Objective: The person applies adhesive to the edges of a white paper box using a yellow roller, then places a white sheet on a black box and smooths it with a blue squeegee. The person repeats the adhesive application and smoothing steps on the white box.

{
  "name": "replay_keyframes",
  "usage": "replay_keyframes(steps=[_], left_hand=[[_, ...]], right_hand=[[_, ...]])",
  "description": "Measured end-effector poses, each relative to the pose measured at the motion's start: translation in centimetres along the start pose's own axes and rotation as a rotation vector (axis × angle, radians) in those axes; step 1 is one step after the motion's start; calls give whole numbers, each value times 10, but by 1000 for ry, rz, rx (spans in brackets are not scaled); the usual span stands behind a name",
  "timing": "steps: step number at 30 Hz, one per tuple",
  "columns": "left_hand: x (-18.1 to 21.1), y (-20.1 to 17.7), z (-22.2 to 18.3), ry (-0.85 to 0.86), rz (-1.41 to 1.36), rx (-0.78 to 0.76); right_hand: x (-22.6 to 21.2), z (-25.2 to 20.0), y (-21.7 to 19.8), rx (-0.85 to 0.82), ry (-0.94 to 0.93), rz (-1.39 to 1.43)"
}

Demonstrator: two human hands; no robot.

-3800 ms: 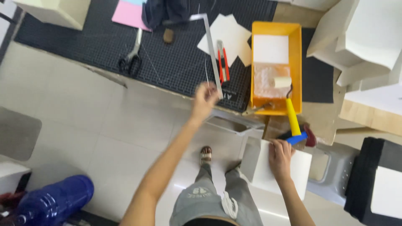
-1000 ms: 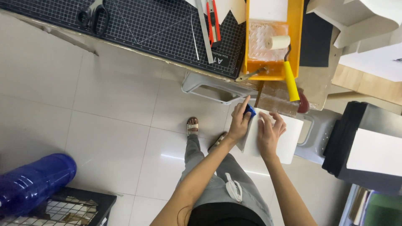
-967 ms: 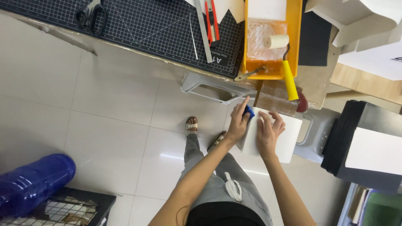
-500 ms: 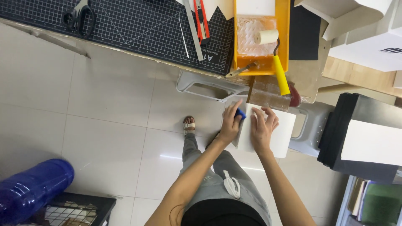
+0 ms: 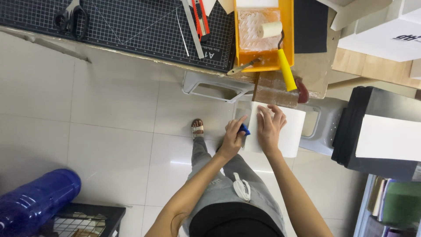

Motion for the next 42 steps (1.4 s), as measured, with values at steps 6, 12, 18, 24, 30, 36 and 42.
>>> replay_keyframes(steps=[6,12,18,24,30,36,42], left_hand=[[19,-19,47,37,-15,75],[7,-1,-10,-6,-14,-29],[24,-19,26,30,8,9],[1,3,-27,-5,16,-63],[9,-5,-12,62,-18,-19],[24,-38,-47,-96,-103,27],[113,-50,-9,-207,-404,225]], right_hand=[[2,2,2,8,-7,12],[4,1,2,14,-8,28],[5,0,5,24,-14,23],[8,0,7,24,-12,7],[5,1,4,21,-2,14],[14,-2,5,10,45,149],[-42,-25,-43,-144,37,744]])
Point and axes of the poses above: each hand's wrist, its own z-axis towards the middle knuckle, its own y-axis out of the palm, x = y × z, the point moved 6 cm from there along z, towards the middle knuckle, and after that the axes turned 14 degrees about -x, right-handed, at the moved point
